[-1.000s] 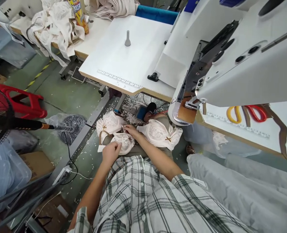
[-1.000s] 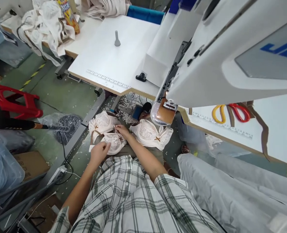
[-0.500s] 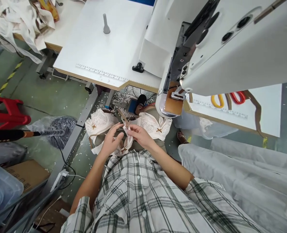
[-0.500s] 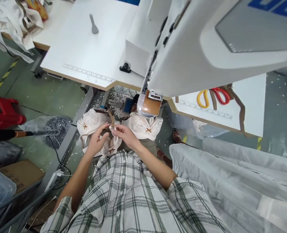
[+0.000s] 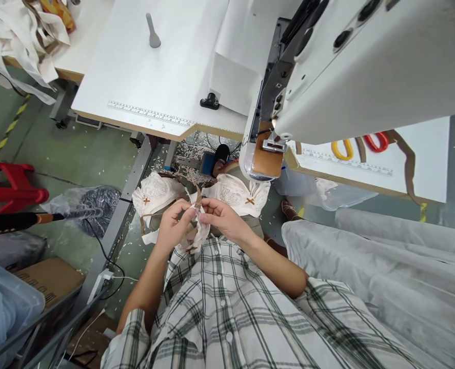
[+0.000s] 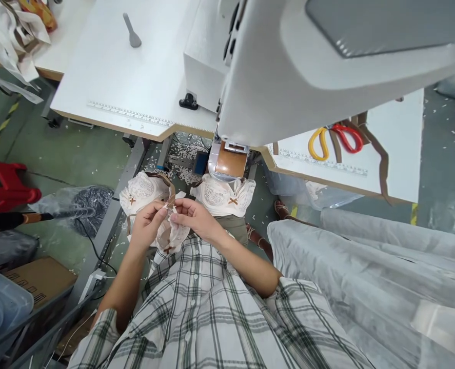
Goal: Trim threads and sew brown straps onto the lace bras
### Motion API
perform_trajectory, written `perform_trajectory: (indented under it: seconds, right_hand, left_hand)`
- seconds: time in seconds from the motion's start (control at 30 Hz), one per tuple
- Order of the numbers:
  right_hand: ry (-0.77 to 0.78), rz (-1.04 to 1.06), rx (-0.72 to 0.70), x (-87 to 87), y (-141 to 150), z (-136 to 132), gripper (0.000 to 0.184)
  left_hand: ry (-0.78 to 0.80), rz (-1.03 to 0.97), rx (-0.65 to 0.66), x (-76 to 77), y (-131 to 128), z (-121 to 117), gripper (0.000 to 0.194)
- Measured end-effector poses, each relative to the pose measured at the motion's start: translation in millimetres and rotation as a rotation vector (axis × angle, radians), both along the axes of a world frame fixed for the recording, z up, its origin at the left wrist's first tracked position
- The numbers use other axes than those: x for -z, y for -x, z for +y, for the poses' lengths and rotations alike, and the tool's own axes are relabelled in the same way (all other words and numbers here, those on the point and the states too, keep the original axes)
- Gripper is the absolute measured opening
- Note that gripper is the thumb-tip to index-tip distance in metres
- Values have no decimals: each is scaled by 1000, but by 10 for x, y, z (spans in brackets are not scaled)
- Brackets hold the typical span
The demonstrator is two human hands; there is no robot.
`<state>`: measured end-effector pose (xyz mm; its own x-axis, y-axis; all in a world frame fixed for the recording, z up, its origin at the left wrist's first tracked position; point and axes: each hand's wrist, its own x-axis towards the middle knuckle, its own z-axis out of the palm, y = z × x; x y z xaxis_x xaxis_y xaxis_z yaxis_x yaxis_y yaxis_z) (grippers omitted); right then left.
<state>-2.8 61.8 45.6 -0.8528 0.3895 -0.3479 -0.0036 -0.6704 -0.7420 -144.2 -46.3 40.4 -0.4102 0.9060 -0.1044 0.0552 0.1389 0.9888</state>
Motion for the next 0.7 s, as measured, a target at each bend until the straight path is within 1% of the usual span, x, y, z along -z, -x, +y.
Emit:
perform_trajectory:
  seconds: [0.13,0.2,0.27,0.3,0.33,0.4,0.43,0.47,0.53,0.6,0.63,0.7]
  right_hand:
    - [-2,8,-15,-66,21,-12,36]
    - [3,-7,-13,-71,33,-11,36]
    - [-7,-39,11,-40,26,5,36]
    - [-21,-62,37,-11,10,22,36]
    - [-38,-90,72,24,-17,43,35]
    - [-69,-154,173,104,-97,97,33]
    - [-80,-187,225,145,-145,124,32]
    - [-85,-217,269,183,-194,149,31]
    - [-83,-265,314,246,-283,180,31]
    - [-65,-286,314,280,-348,177,31]
    - [-55,-288,309,286,-371,163,31]
    - [-40,-282,299,275,-401,122,31]
  left_hand:
    - [-35,-44,27,-85,-31,12,28]
    - [-46,-59,42,-107,-46,18,26]
    - [-22,-36,41,-78,-17,-3,23]
    - [5,2,15,-34,25,-33,21]
    - [52,58,-35,33,87,-81,22]
    - [217,195,-181,228,254,-236,28]
    - [344,251,-251,347,342,-340,29]
    - [478,292,-274,472,420,-453,27]
    - [596,280,-283,711,514,-665,21]
    - [642,232,-263,903,514,-789,19]
    - [649,209,-251,976,490,-803,19]
    - [651,168,-224,1078,432,-742,23]
